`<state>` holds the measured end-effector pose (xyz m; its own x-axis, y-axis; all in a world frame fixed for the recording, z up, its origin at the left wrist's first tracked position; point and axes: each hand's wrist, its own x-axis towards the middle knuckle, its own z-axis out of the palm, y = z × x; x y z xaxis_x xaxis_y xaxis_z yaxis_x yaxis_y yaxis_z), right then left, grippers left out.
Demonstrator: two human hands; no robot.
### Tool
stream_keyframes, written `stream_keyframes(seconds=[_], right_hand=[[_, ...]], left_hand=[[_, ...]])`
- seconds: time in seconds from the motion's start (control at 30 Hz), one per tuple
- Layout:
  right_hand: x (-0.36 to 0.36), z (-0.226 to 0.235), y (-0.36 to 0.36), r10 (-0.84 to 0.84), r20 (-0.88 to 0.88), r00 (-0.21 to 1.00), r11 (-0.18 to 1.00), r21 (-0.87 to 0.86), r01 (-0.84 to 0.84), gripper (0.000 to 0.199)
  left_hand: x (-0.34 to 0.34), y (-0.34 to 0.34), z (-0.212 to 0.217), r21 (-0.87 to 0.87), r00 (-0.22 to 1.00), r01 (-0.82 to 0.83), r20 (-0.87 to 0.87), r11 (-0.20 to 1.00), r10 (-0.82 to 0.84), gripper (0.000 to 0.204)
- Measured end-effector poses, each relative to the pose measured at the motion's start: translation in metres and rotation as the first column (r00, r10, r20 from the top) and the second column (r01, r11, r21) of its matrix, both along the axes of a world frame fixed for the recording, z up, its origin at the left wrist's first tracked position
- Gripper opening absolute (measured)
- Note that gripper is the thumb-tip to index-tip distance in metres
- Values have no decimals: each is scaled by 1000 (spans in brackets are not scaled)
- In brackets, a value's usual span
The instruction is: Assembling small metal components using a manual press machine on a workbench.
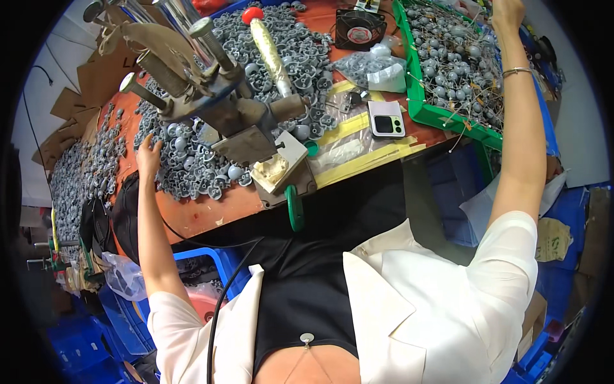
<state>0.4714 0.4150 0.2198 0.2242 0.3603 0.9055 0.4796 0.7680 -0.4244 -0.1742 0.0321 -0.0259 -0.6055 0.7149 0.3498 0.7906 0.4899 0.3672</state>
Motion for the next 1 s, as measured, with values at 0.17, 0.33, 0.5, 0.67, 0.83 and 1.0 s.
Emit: stream_keyframes(seconds=[0.17,0.33,0.5,0.67,0.83,1.0], right_hand=[[23,-71,4,408,365,837,825,-540,-167,34],[61,-83,61,564,126,816,589,-754,-291,28],[-27,17,-29,237,367,900,967,-177,-183,30],[-9,1,-3,163,421,892,965,-257,-55,23],[9,-27,-26,338,423,841,859,-503,-92,14],[11,-36,-71,626,20,779,738,-337,-585,13]], left_hand=[[39,41,-12,125,1000,-12,-20,992,14,44],[64,36,13,232,977,150,116,961,-180,43],[72,23,14,308,945,166,223,937,-241,40],[80,39,-4,437,947,207,137,875,-292,33],[103,34,7,430,987,161,-79,888,-140,31],[124,34,10,688,921,148,165,710,-353,28]])
